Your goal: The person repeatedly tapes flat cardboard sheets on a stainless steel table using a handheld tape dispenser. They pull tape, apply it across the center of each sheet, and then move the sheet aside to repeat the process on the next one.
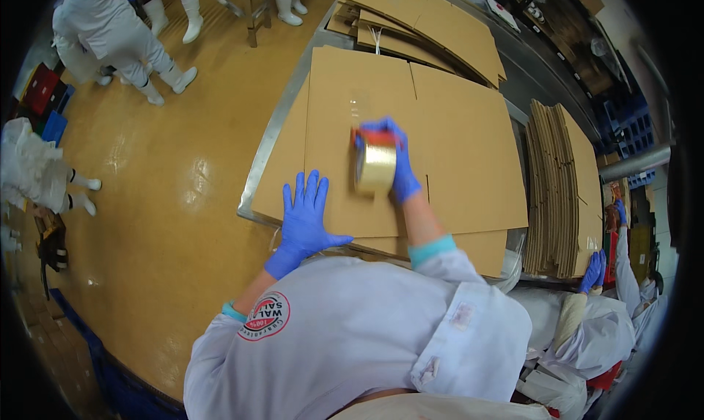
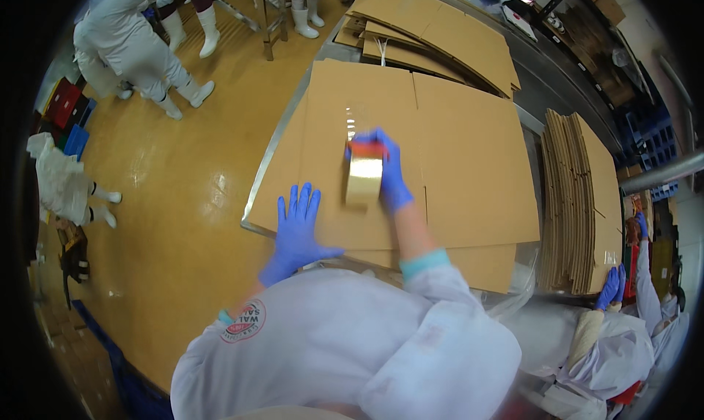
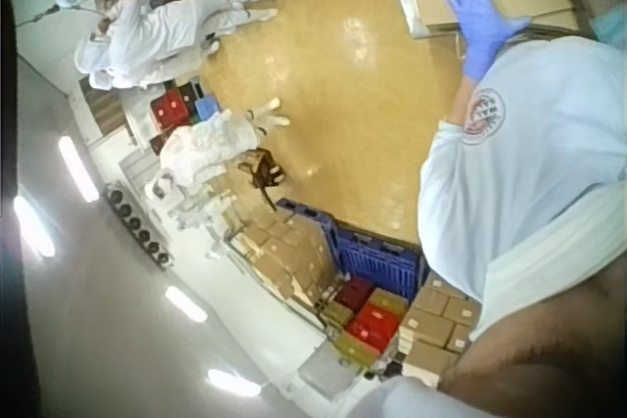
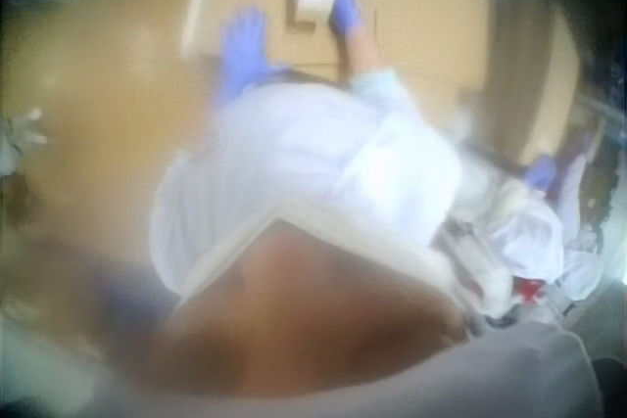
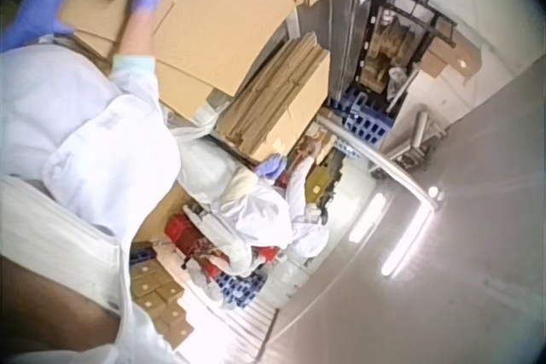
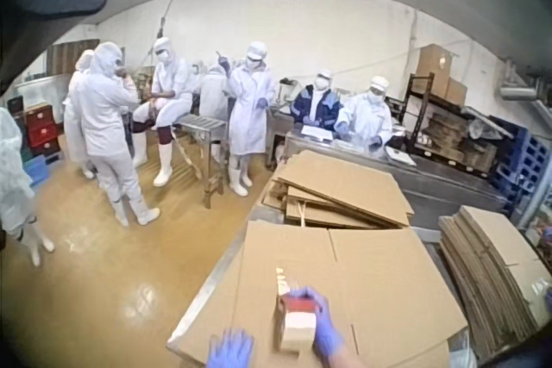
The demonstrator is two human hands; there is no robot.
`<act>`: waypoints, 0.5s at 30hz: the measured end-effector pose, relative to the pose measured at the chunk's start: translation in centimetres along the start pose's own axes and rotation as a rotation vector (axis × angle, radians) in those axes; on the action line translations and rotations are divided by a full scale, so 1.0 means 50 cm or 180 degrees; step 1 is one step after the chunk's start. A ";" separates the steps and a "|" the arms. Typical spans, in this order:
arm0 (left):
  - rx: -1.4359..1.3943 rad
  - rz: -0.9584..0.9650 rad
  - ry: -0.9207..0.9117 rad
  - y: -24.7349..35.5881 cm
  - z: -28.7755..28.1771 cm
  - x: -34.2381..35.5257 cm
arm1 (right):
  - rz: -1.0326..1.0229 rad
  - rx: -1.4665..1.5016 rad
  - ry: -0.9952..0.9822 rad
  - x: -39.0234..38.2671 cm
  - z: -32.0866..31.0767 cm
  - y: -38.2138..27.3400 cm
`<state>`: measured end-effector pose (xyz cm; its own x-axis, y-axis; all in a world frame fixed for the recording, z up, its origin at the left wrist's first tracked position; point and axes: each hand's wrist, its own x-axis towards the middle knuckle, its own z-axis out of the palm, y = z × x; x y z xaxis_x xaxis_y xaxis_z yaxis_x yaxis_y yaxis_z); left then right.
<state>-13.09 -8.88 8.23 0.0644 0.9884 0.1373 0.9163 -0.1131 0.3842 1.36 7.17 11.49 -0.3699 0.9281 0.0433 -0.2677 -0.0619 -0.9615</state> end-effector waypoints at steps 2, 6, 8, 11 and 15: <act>-0.0019 0.0016 0.0023 0.002 -0.001 0.005 | -0.0002 -0.0277 0.0379 -0.105 -0.006 0.020; 0.0022 -0.0029 -0.0027 0.008 -0.003 0.013 | -0.0198 -0.0848 0.0176 -0.146 -0.012 0.016; 0.0023 0.0034 -0.0021 0.004 -0.006 0.012 | 0.0413 -0.0132 -0.0238 -0.086 -0.008 -0.035; -0.0002 0.0195 0.0130 -0.008 0.011 0.004 | 0.1544 0.0972 -0.1081 -0.003 -0.049 -0.061; -0.0312 0.0006 -0.0060 -0.026 0.008 0.007 | 0.1660 0.0667 -0.0737 -0.040 -0.031 -0.061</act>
<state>-14.10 -8.33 7.43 0.0744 0.9898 0.1212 0.8732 -0.1233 0.4715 4.29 6.06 13.91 -0.6770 0.6535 -0.3387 -0.1598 -0.5797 -0.7990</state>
